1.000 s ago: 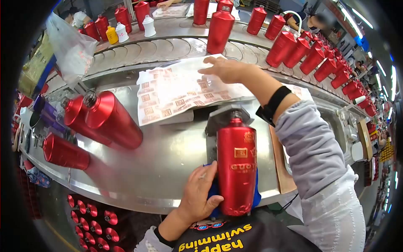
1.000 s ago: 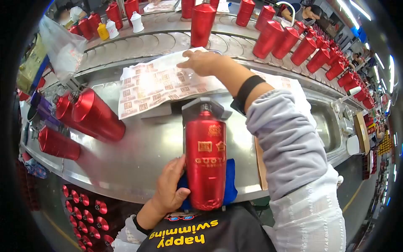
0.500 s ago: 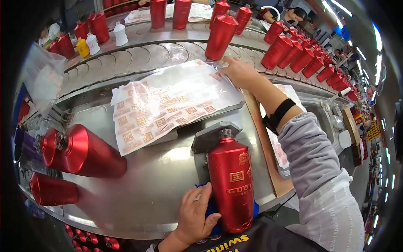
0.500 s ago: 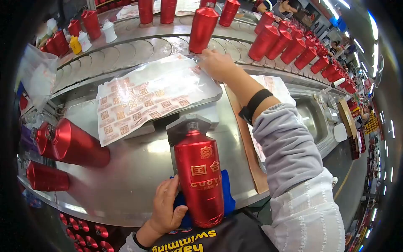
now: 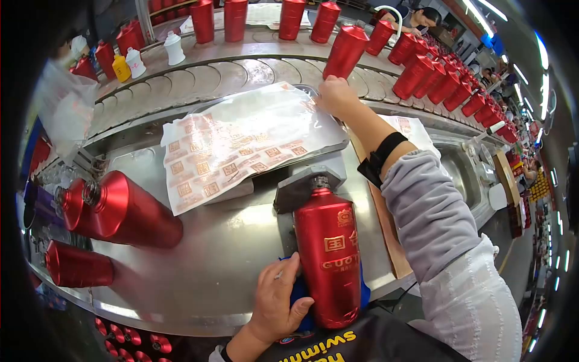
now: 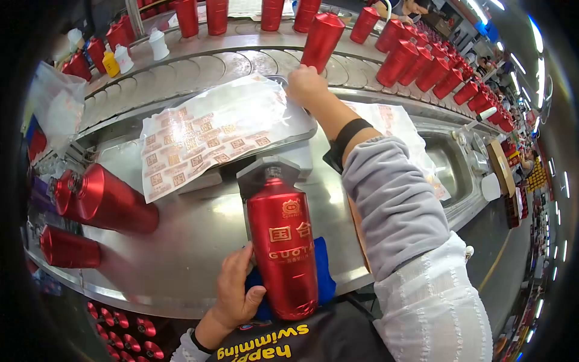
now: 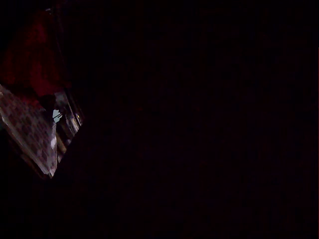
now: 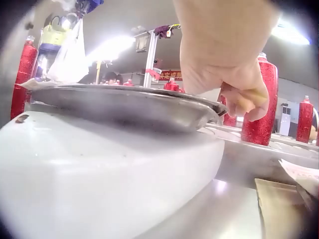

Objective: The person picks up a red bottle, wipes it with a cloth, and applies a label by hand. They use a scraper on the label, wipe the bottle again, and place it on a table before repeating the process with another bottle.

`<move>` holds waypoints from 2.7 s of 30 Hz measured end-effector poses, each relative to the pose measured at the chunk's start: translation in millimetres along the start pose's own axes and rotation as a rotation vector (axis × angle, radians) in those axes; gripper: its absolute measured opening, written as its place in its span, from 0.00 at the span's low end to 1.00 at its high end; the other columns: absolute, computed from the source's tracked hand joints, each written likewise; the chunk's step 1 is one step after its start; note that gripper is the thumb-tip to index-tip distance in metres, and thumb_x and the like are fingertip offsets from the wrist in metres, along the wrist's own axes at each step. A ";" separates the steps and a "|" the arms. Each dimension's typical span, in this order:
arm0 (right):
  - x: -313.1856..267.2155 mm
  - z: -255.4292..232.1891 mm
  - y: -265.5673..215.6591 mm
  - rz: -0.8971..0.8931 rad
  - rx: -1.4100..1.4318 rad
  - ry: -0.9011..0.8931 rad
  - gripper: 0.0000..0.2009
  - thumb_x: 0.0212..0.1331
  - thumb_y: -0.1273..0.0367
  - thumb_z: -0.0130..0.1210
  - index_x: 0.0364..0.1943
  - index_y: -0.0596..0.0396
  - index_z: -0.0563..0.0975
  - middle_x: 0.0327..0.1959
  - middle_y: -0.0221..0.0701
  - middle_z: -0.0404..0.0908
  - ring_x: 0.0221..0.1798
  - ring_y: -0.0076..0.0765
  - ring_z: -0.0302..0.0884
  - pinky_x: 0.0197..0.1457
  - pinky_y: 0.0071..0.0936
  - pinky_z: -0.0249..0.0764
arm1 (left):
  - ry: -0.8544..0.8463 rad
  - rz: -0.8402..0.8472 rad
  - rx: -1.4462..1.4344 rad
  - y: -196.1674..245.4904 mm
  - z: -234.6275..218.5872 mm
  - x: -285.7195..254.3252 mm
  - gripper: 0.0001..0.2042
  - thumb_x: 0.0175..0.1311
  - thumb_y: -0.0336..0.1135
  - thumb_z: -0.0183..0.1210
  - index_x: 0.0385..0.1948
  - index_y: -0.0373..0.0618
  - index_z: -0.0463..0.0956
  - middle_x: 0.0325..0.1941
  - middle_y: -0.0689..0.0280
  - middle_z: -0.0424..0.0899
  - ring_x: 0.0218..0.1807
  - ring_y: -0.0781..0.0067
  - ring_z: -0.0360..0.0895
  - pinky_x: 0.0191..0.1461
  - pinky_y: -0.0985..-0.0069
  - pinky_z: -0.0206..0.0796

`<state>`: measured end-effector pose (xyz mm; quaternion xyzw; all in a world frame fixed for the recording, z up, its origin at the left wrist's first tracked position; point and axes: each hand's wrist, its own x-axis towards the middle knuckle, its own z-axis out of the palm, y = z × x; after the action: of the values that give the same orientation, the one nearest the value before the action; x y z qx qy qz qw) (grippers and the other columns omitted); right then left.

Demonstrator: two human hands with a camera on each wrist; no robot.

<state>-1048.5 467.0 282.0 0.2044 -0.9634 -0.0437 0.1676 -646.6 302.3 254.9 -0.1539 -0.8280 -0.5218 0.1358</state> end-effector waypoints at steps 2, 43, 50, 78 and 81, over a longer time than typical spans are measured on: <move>0.8 4.6 8.1 0.064 0.055 0.002 0.17 0.51 0.56 0.59 0.34 0.56 0.84 0.40 0.45 0.82 0.47 0.50 0.80 0.53 0.41 0.75 | -0.011 -0.007 -0.012 6.9 6.1 0.6 0.34 0.67 0.53 0.53 0.63 0.30 0.62 0.50 0.49 0.78 0.53 0.48 0.73 0.64 0.53 0.59; -145.9 -7.2 239.8 0.032 0.270 -0.070 0.10 0.49 0.61 0.63 0.28 0.52 0.83 0.38 0.46 0.78 0.42 0.53 0.77 0.48 0.40 0.74 | 0.036 -0.267 -0.225 8.1 20.1 -12.9 0.43 0.66 0.66 0.45 0.65 0.27 0.58 0.63 0.46 0.69 0.65 0.57 0.67 0.66 0.65 0.59; -259.8 -39.8 384.3 0.476 0.250 -0.270 0.14 0.48 0.57 0.65 0.25 0.54 0.82 0.23 0.36 0.81 0.29 0.37 0.77 0.36 0.36 0.72 | 0.083 -0.340 -0.304 8.5 22.5 -14.1 0.46 0.63 0.69 0.46 0.67 0.31 0.53 0.65 0.50 0.67 0.64 0.58 0.69 0.67 0.62 0.60; -255.9 -195.3 147.6 -0.223 0.527 0.151 0.06 0.57 0.73 0.61 0.30 0.58 0.74 0.52 0.32 0.75 0.50 0.29 0.74 0.38 0.20 0.71 | 0.069 -0.146 -0.178 31.9 25.9 -0.6 0.42 0.66 0.64 0.46 0.67 0.30 0.53 0.66 0.45 0.66 0.68 0.55 0.65 0.69 0.64 0.54; -267.8 -193.4 76.7 -0.384 0.668 0.223 0.06 0.55 0.74 0.62 0.29 0.58 0.75 0.50 0.36 0.76 0.48 0.36 0.75 0.43 0.28 0.70 | 0.006 -0.038 -0.061 41.1 24.2 -8.5 0.49 0.62 0.68 0.48 0.70 0.31 0.46 0.70 0.43 0.60 0.71 0.49 0.60 0.72 0.61 0.50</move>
<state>-781.2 643.3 393.9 0.4276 -0.8448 0.2638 0.1842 -624.0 340.1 275.3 -0.1406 -0.8142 -0.5496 0.1238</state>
